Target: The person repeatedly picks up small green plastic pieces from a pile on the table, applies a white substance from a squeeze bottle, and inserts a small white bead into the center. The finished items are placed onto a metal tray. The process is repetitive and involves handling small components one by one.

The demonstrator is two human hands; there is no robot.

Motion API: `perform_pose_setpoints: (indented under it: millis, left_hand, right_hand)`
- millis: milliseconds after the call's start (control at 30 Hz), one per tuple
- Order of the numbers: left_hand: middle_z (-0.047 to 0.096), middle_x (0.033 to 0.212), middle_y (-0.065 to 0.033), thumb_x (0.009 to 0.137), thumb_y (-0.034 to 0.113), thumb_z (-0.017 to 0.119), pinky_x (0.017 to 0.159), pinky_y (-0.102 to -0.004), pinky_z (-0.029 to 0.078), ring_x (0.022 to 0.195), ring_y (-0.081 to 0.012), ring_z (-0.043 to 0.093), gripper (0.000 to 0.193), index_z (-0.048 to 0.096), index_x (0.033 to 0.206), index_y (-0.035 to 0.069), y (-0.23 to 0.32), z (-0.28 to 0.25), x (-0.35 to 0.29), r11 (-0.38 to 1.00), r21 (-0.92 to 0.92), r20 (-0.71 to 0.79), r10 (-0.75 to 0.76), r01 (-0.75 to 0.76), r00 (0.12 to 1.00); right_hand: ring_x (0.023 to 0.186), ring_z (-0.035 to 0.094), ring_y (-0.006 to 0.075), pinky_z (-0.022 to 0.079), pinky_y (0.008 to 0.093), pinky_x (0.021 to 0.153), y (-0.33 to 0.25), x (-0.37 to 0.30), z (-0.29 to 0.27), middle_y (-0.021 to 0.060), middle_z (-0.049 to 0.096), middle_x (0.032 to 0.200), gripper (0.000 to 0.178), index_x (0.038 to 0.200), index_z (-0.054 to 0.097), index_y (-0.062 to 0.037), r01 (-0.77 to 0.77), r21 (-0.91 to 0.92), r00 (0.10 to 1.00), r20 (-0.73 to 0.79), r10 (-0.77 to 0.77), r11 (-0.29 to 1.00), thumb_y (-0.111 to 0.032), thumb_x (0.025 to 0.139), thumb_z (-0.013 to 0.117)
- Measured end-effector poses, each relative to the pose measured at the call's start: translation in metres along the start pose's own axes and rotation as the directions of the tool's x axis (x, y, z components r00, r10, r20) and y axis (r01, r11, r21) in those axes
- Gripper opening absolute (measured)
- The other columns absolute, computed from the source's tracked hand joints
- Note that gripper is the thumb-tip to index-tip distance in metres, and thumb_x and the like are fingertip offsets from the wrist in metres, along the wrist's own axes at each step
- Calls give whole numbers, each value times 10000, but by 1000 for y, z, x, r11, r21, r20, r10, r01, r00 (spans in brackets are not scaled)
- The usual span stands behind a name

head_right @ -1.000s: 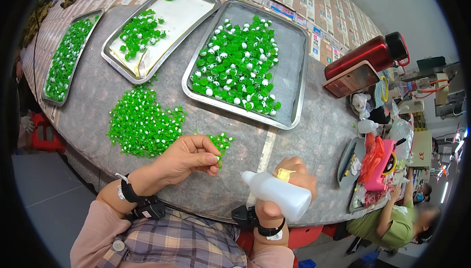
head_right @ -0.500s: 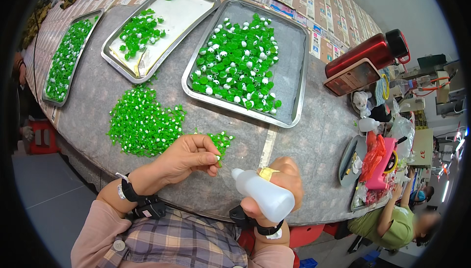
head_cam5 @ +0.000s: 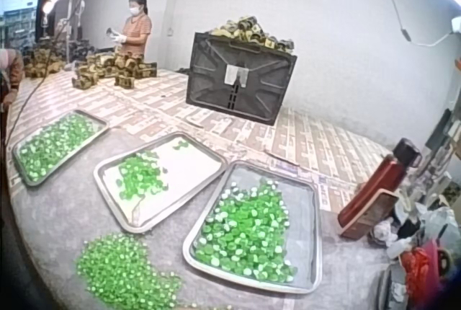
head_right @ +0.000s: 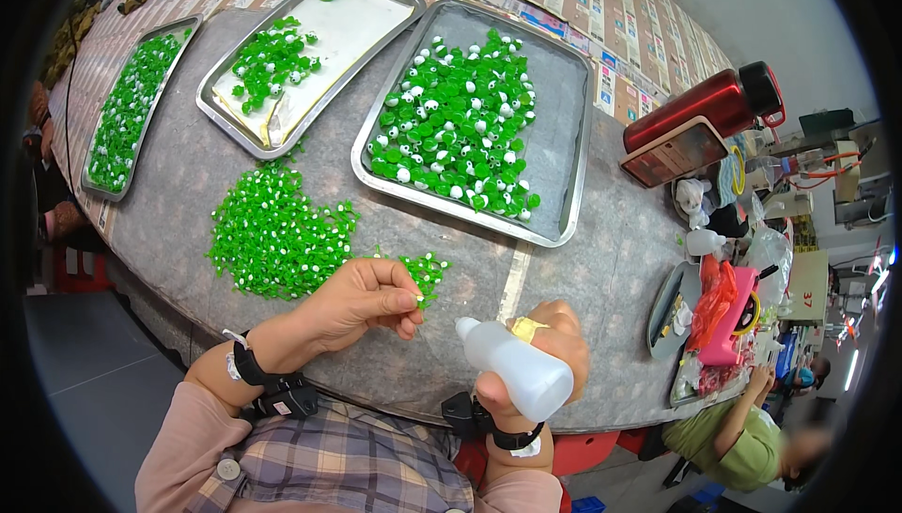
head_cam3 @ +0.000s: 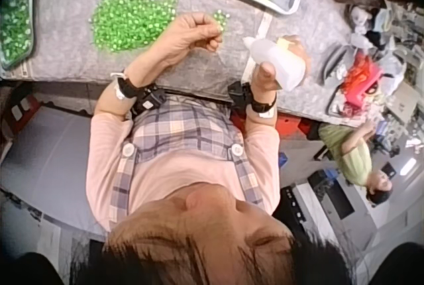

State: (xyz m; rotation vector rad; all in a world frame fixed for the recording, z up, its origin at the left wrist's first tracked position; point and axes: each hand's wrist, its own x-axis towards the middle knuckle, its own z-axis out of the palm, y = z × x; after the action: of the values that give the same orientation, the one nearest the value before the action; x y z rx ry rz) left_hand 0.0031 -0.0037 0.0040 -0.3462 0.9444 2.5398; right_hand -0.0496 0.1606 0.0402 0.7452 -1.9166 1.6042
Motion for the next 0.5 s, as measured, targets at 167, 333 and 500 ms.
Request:
perform_pose_setpoints:
  millis: [167,333,500]
  left_hand:
    - [585,742,-69,779,149,562,595,-235,485,647,-117,569,142,543,814,13,1,1,-1,1000,6,-7,5,-5,1000]
    - [586,754,-63,775,103,560,606,-211,461,671,-99,559,121,554,839,0,-3,1,0,964,185,-32,201,-192,979]
    - [588,774,-45,759,70,571,611,-182,442,697,-78,550,111,575,846,1,-5,2,-1,900,311,-62,341,-306,938]
  right_hand:
    - [477,387,136,293,252,429,2,0,2,24,438,576,527,779,413,-50,7,-2,1000,9,-7,1000,-512,638,623]
    - [462,374,129,285,249,421,1,0,0,19,415,556,534,760,406,-54,-27,61,995,-92,32,998,-525,632,621]
    - [460,374,127,285,243,420,3,-2,1,20,411,550,521,744,405,-52,-60,67,997,-53,64,996,-512,638,624]
